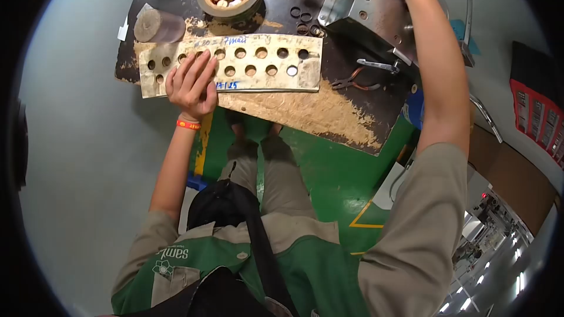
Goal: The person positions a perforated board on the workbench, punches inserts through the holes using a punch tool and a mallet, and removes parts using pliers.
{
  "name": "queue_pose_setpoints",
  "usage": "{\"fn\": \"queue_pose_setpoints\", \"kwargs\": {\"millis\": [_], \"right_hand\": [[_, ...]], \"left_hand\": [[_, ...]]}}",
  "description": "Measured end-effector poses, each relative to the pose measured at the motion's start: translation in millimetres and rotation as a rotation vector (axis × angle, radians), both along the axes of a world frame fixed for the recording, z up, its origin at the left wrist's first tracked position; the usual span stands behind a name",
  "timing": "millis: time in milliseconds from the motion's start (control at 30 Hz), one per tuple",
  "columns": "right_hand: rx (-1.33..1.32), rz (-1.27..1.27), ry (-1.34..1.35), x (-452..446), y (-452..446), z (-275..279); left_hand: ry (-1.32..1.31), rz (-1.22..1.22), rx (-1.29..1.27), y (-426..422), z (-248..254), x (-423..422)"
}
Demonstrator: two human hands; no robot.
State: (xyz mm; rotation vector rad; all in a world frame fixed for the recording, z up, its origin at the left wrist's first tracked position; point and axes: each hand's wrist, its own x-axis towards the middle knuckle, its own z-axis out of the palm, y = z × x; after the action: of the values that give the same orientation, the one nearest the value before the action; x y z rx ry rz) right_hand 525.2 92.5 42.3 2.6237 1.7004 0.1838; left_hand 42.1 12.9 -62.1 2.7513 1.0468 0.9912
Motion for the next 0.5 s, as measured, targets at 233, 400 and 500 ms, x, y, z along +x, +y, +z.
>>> {"fn": "queue_pose_setpoints", "kwargs": {"millis": [233,400,500], "right_hand": [[0.262,0.047,0.130,10.0,-16.6,-2.9],[0.138,0.059,0.180,28.9,-13.0,-17.7],[0.110,-0.001,0.105,2.6,-17.0,-5.5]], "left_hand": [[-0.008,0.020,0.013,-0.5,-5.8,0.0],[-0.008,0.027,0.006,-0.9,-5.6,0.6],[-0.001,0.028,0.015,-0.9,-5.1,0.4]]}}
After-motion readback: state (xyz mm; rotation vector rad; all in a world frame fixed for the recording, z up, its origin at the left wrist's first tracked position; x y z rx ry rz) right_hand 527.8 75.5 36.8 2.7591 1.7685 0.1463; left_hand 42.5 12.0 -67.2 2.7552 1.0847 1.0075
